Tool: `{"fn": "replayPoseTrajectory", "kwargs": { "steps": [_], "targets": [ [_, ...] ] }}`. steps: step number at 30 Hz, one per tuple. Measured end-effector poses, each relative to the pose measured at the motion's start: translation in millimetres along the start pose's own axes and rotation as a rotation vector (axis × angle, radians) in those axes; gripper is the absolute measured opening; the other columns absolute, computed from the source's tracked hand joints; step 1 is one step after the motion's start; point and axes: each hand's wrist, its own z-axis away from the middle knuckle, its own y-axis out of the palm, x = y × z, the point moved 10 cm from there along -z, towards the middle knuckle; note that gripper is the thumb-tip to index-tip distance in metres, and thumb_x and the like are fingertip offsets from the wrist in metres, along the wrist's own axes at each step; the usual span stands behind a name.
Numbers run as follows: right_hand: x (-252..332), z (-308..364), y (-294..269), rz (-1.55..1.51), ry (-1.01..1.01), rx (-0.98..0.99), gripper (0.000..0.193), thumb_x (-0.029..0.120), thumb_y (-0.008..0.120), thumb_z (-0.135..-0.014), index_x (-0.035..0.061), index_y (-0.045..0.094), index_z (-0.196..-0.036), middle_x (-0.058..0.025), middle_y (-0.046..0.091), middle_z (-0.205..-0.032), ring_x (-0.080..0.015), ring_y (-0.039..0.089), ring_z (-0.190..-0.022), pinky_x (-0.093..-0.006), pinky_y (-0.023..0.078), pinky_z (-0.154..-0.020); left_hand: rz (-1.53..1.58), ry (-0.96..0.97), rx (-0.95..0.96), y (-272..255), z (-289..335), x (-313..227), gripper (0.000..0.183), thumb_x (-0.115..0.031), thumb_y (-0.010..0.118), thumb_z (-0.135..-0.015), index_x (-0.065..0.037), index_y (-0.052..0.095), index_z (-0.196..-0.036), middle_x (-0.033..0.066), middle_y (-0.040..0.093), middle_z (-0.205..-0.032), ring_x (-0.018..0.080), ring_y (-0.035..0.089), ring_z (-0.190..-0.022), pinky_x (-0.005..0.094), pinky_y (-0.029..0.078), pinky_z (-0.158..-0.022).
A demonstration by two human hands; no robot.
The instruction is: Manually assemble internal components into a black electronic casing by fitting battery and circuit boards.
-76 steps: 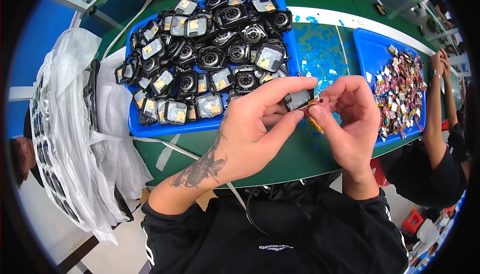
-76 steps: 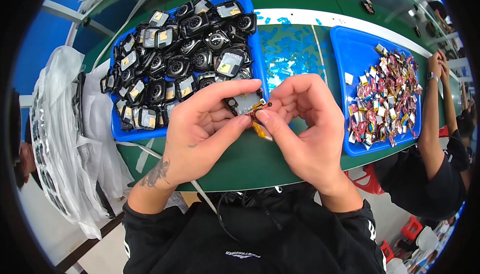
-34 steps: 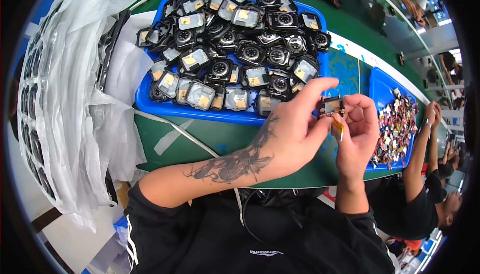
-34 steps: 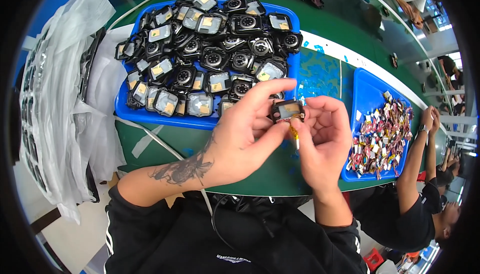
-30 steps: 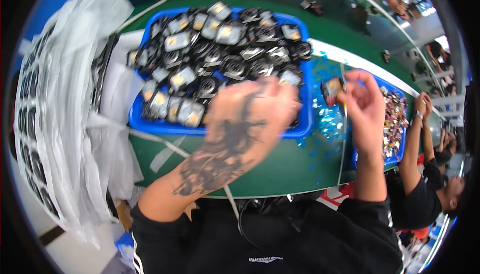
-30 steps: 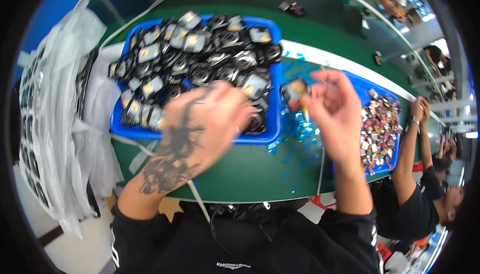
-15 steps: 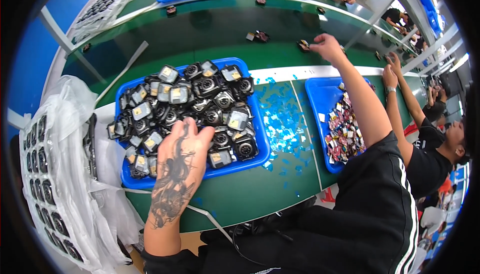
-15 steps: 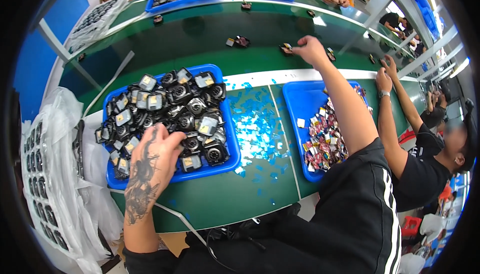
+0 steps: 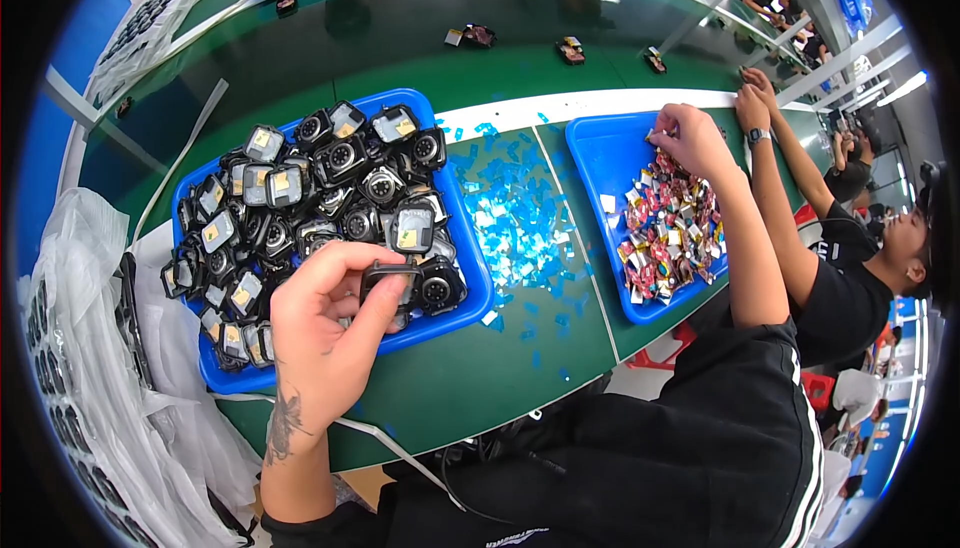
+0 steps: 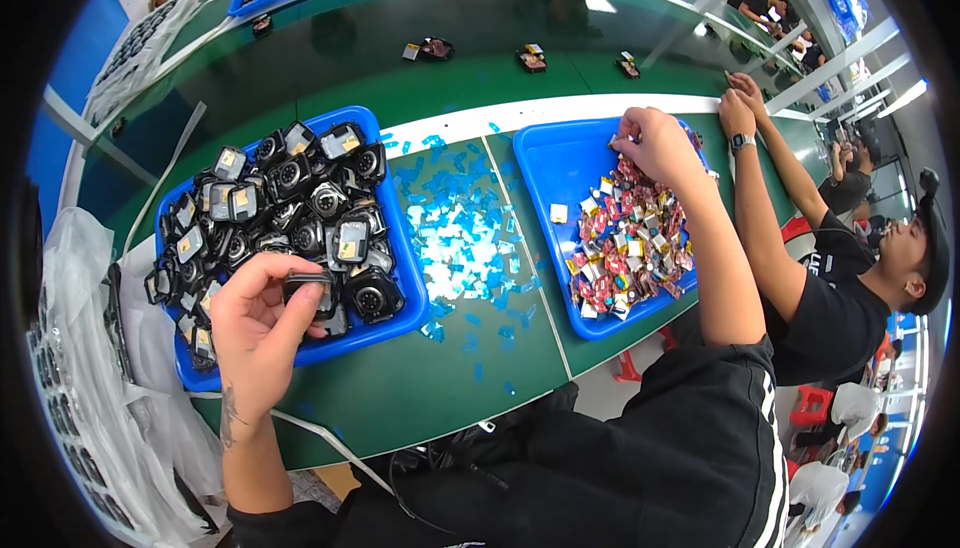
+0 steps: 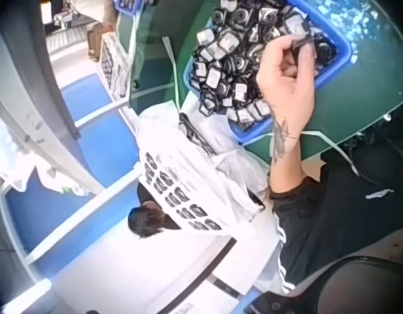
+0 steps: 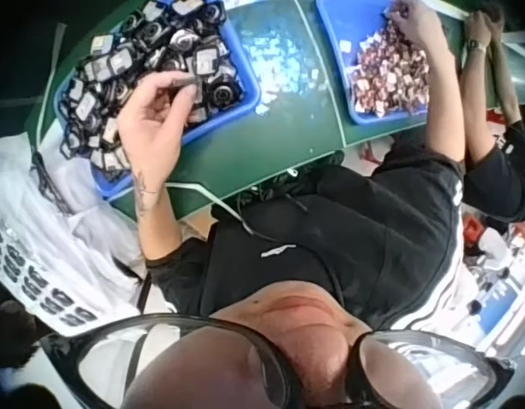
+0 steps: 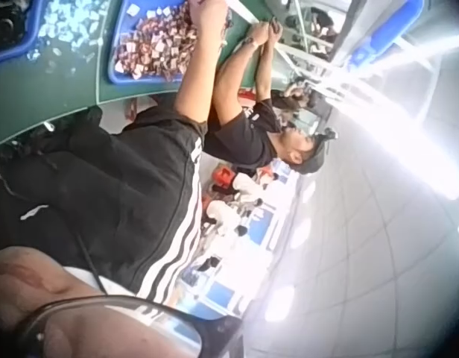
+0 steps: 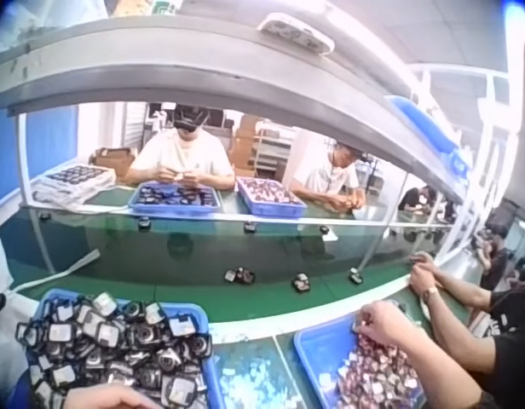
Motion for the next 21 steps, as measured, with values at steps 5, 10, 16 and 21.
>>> {"fn": "replayPoseTrajectory", "kwargs": {
  "steps": [5, 10, 16, 21],
  "targets": [
    [82, 41, -21, -0.159, -0.230, -0.004, 0.020, 0.014, 0.075, -0.078, 0.0032, 0.066, -0.091, -0.0136, 0.064, -0.091, -0.0308, 0.063, -0.082, -0.0395, 0.051, -0.075, 0.230, -0.077, 0.059, 12, 3, 8, 0.029, 0.004, 0.056, -0.092, 0.002, 0.051, -0.121, 0.0150, 0.066, -0.105, 0.0131, 0.065, -0.086, 0.0253, 0.058, -0.069],
    [109, 85, 10, -0.017, -0.327, 0.108, 0.031, 0.013, 0.080, -0.072, 0.0039, 0.065, -0.098, -0.0127, 0.062, -0.091, -0.0295, 0.061, -0.090, -0.0388, 0.050, -0.078, 0.294, -0.137, 0.090, 24, 3, 12, 0.041, 0.005, 0.052, -0.093, 0.002, 0.044, -0.133, 0.0145, 0.065, -0.111, 0.0144, 0.065, -0.091, 0.0268, 0.058, -0.074],
    [83, 91, 7, -0.213, -0.059, 0.087, 0.044, 0.013, 0.080, -0.073, 0.0042, 0.056, -0.108, -0.0098, 0.062, -0.086, -0.0271, 0.062, -0.079, -0.0382, 0.051, -0.072, 0.256, -0.109, 0.112, 28, 5, 13, 0.042, 0.005, 0.051, -0.093, 0.001, 0.044, -0.134, 0.0120, 0.062, -0.116, 0.0128, 0.063, -0.095, 0.0253, 0.056, -0.076],
    [85, 95, 14, -0.172, -0.070, 0.087, 0.028, 0.014, 0.079, -0.073, 0.0027, 0.061, -0.092, -0.0087, 0.065, -0.083, -0.0259, 0.063, -0.077, -0.0376, 0.051, -0.070, 0.202, -0.107, 0.115, 30, 4, 13, 0.043, 0.004, 0.052, -0.093, 0.000, 0.044, -0.135, 0.0108, 0.063, -0.114, 0.0112, 0.063, -0.094, 0.0240, 0.054, -0.078]
  ]
}}
